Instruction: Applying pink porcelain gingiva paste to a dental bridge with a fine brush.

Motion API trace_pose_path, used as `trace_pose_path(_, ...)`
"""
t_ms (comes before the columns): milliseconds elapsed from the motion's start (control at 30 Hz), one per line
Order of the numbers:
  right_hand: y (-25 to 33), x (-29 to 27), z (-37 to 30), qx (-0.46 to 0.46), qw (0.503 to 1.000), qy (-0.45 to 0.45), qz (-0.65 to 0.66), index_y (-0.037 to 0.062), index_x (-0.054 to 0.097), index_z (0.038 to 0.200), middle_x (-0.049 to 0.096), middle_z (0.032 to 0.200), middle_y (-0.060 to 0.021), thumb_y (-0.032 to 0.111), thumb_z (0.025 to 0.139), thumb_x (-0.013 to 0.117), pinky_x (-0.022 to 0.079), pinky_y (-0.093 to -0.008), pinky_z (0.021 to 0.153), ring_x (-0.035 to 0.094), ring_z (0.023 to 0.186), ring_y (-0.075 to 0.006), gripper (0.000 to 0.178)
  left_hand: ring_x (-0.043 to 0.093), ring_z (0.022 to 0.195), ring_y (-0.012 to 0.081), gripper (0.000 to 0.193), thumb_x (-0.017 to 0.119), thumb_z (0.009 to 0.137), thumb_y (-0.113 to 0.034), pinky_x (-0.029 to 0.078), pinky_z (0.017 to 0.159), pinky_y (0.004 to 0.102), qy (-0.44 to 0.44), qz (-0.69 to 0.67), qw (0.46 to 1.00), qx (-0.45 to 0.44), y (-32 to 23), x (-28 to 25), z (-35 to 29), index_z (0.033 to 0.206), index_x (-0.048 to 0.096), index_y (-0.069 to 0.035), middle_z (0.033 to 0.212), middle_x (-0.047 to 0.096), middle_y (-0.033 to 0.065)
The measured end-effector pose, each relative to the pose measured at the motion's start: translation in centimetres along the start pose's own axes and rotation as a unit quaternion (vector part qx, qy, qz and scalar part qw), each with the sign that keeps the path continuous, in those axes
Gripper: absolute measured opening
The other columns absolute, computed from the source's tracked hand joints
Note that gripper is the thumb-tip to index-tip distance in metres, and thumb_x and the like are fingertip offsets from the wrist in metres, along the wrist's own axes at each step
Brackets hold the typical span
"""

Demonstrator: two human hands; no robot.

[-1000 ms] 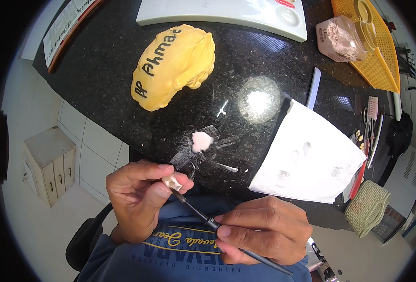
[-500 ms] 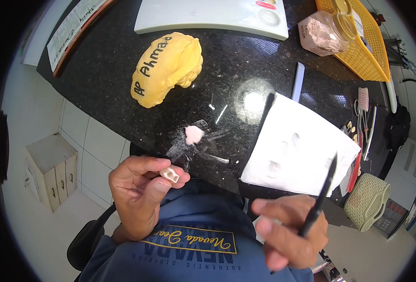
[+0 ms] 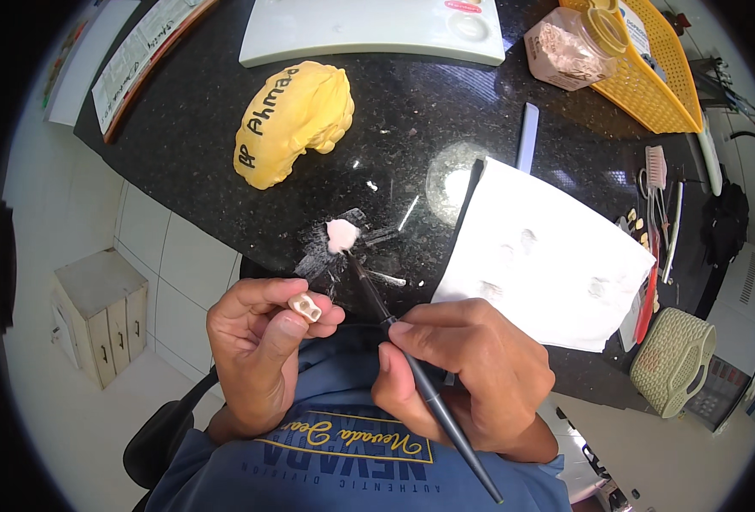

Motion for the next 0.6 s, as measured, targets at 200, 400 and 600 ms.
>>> trace_pose_path(200,-0.25,0.39,0.2,0.014,1.0,0.019,-0.013,-0.0008,0.061,0.077,0.064,0.069,-0.0145,0.001,0.062,0.078,0.047,-0.0222,0.044,0.063,0.054,-0.0174,0.023,0.068,0.079,0.0224,0.016,0.054,0.086,0.002,0.058,0.072,0.0311,0.003,-0.007,1.0,0.0,0.04,-0.11,0.09,0.102,0.057,0.003,0.086,0.066,0.0172)
trace_pose_path(400,-0.22,0.57,0.24,0.013,0.999,0.037,-0.018,-0.0003,0.062,0.077,0.065,0.071,-0.0142,0.003,0.063,0.079,0.047,-0.022,0.045,0.063,0.055,-0.017,0.023,0.068,0.079,0.0224,0.016,0.055,0.085,0.004,0.058,0.073,0.0317,0.006,-0.011,1.0,-0.002,0.06,-0.14,0.13,0.101,0.057,0.003,0.085,0.066,0.0182)
trace_pose_path(600,-0.17,0.64,0.35,0.011,0.999,0.044,-0.017,-0.0005,0.062,0.078,0.065,0.07,-0.0141,0.002,0.063,0.079,0.047,-0.0223,0.045,0.063,0.055,-0.0173,0.023,0.068,0.081,0.0224,0.017,0.055,0.084,0.005,0.058,0.074,0.0327,0.016,-0.011,1.0,0.007,-0.04,0.0,0.11,0.101,0.056,0.003,0.086,0.066,0.0184)
Point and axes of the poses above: each hand's wrist, its own z-axis towards the middle knuckle, its own x-axis out of the palm, y = z × x, the point moved 9 cm from there along z, towards the middle knuckle
